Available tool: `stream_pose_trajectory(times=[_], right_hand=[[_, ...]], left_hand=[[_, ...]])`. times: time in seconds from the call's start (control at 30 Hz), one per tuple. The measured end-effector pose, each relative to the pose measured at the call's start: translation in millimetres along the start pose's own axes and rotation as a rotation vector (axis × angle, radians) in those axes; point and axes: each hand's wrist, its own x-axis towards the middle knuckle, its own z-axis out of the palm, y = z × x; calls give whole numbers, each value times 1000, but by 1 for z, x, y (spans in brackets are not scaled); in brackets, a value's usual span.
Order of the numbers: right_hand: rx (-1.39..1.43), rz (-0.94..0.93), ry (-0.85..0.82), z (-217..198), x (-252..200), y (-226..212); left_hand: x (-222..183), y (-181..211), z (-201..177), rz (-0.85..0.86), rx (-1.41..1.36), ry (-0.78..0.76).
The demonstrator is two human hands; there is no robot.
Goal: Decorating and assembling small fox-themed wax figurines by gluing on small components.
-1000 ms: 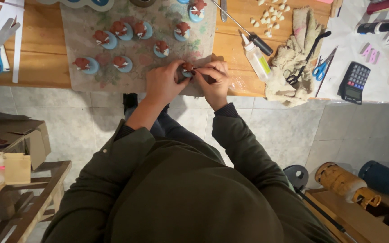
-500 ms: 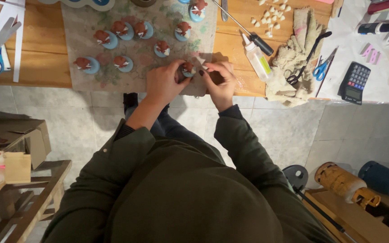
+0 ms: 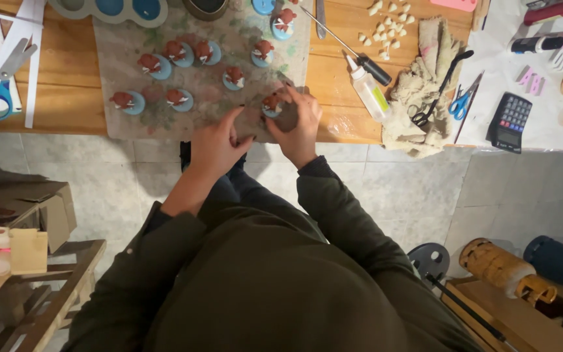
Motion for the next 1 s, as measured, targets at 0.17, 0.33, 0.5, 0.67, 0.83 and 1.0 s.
stream_pose_trajectory(times=[0.17,0.33,0.5,0.67,0.83,1.0], right_hand=[[0,-40,97,3,12,13],[-81,57,250,2,50,13],[-65,150,251,10,65,18],[-99,119,250,12,65,18],[-128,55,262,-3,47,8],[-132,90,238,-18,-10,-4]], left_hand=[[-3,11,-11,14,9,18],[-1,13,-8,33,-11,31],[2,11,-5,28,-27,24],[0,9,0,34,-27,21],[-2,20,-14,30,-17,13],[-16,25,-33,80,-16,84]])
